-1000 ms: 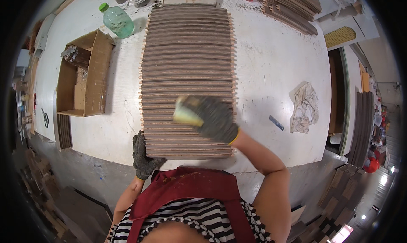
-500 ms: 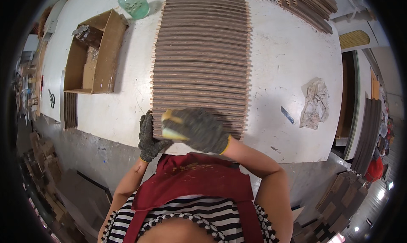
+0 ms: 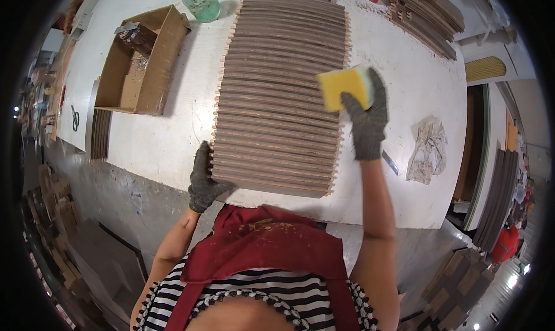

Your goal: The person is using a sponge to polish or apply a finish to a wooden slatted furniture component.

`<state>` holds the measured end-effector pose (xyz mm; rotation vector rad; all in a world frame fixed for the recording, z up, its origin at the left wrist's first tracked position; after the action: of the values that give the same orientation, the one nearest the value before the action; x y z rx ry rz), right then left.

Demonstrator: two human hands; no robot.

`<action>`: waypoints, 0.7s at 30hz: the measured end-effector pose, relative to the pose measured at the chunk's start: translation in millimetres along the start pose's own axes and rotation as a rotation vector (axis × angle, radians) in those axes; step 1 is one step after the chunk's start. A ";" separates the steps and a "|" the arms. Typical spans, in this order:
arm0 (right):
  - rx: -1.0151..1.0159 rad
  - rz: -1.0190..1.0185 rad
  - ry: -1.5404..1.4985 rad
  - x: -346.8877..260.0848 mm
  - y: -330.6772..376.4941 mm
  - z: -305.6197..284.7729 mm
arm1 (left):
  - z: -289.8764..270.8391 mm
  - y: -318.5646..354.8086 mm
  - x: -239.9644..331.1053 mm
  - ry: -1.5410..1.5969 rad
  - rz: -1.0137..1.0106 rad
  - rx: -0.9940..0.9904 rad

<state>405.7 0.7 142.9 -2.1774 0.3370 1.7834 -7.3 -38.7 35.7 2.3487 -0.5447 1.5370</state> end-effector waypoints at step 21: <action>-0.771 0.731 -1.667 -40.1 93.7 252.7 | -7.9 -67.5 111.4 0.621 -0.019 0.367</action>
<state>133.7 9.0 128.5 0.0264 -0.0419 3.6931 57.5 7.3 139.3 1.9094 -0.0935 2.3717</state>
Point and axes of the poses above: each hand's wrist, its own y-axis away from the middle knuckle, its own z-axis out of the palm, x = y × z, the point moved 7 cm from there along -y, towards the middle knuckle, and after that the axes turned 11 degrees about -x, right-handed, at the moved point
